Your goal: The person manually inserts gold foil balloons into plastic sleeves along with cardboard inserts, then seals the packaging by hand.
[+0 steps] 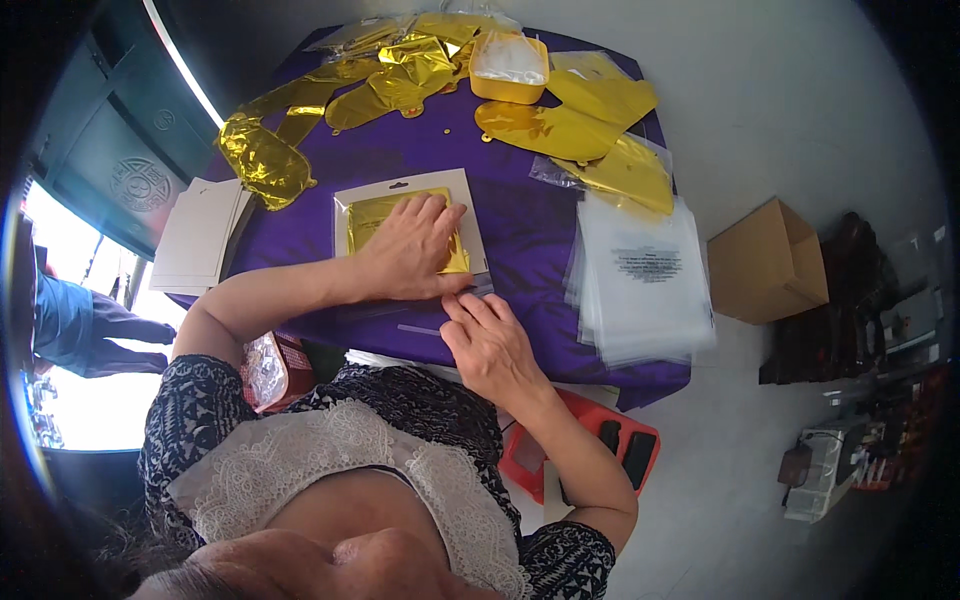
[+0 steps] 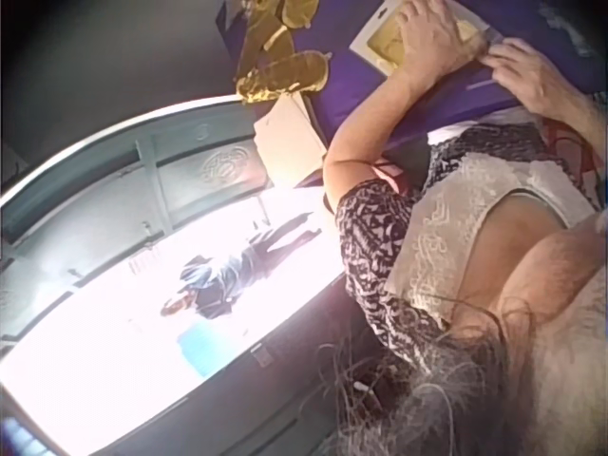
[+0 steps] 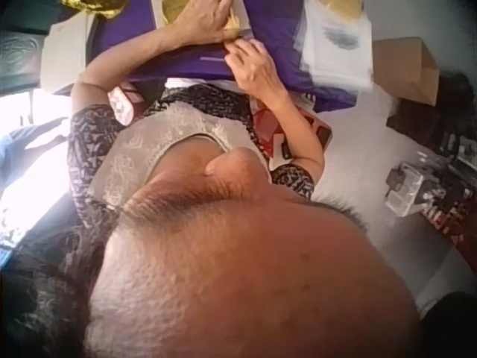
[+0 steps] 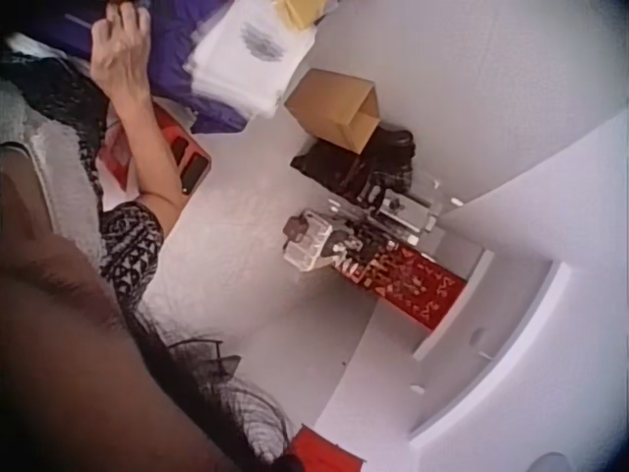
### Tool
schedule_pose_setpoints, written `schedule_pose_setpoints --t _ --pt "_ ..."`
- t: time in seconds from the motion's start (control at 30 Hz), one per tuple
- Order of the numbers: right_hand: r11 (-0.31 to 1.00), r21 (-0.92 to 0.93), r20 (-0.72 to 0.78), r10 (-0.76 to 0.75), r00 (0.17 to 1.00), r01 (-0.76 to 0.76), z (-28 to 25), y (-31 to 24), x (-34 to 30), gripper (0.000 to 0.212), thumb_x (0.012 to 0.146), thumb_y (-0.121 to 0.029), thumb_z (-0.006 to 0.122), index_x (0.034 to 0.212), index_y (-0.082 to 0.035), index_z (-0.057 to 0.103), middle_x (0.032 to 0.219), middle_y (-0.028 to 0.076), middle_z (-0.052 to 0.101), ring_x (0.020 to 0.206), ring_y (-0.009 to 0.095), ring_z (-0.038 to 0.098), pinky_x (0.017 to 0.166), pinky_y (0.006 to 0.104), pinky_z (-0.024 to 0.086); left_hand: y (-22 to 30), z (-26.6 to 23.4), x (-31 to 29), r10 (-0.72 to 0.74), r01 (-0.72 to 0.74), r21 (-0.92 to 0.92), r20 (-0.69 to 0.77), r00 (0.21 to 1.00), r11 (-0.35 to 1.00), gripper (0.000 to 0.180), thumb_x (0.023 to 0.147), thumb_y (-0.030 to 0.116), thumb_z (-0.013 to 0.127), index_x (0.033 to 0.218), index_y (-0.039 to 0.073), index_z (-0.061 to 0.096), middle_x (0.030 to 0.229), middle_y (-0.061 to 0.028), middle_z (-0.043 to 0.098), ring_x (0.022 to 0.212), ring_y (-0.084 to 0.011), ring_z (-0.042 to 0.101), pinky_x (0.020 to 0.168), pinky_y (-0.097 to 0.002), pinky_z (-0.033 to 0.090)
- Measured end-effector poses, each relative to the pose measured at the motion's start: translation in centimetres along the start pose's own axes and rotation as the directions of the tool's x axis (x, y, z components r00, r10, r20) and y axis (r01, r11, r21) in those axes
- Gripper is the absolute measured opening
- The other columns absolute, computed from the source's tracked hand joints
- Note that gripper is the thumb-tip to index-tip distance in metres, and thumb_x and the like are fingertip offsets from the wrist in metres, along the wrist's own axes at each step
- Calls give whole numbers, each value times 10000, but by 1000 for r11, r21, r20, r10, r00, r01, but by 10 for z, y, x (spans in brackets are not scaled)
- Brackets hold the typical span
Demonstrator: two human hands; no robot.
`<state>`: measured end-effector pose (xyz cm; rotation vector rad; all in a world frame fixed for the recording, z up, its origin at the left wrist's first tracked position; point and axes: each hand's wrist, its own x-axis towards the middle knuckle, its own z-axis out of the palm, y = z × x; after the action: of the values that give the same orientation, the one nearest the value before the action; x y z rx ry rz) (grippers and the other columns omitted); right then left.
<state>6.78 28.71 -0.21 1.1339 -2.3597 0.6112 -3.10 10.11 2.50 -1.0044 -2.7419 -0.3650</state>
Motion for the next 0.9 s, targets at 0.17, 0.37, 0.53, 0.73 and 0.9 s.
schedule_pose_setpoints --t 0.17,0.37,0.53,0.73,0.9 --pt "1000 -17 2 13 1000 -13 -11 4 3 109 772 -26 638 868 -1 593 1091 167 691 1026 316 647 907 444 482 -58 -14 -4 165 -166 -1 117 979 986 482 912 320 606 1266 -4 558 1298 -200 540 1269 -392 485 1070 -480 383" --pt "973 -210 20 104 994 -98 -23 28 0 102 801 -18 638 900 6 631 1021 161 701 985 335 647 908 458 475 -47 -29 -32 122 -123 -9 210 970 992 418 937 310 582 1226 8 603 1240 -206 585 1171 -369 548 1003 -444 447" --pt "959 -246 -37 136 990 -141 -40 28 9 127 829 -4 635 954 7 657 931 150 697 914 323 646 852 436 480 -19 -60 -36 -60 -17 203 367 928 979 374 916 290 610 1126 -19 639 1078 -207 659 1064 -345 611 956 -426 468" --pt "959 -88 72 275 959 -269 -55 -4 1 101 864 1 621 954 -8 663 753 136 622 707 309 591 684 418 437 -51 -30 -37 550 -552 -139 -59 833 822 381 977 296 574 1221 9 627 1383 -221 544 1344 -393 460 1125 -490 365" --pt "962 -43 207 273 940 -270 -55 -36 -15 17 873 -28 624 857 -24 622 629 130 560 584 320 559 598 420 411 -55 -8 -39 551 -487 -272 263 792 830 566 1047 445 409 1529 148 391 1623 -152 259 1529 -358 133 1257 -493 138"
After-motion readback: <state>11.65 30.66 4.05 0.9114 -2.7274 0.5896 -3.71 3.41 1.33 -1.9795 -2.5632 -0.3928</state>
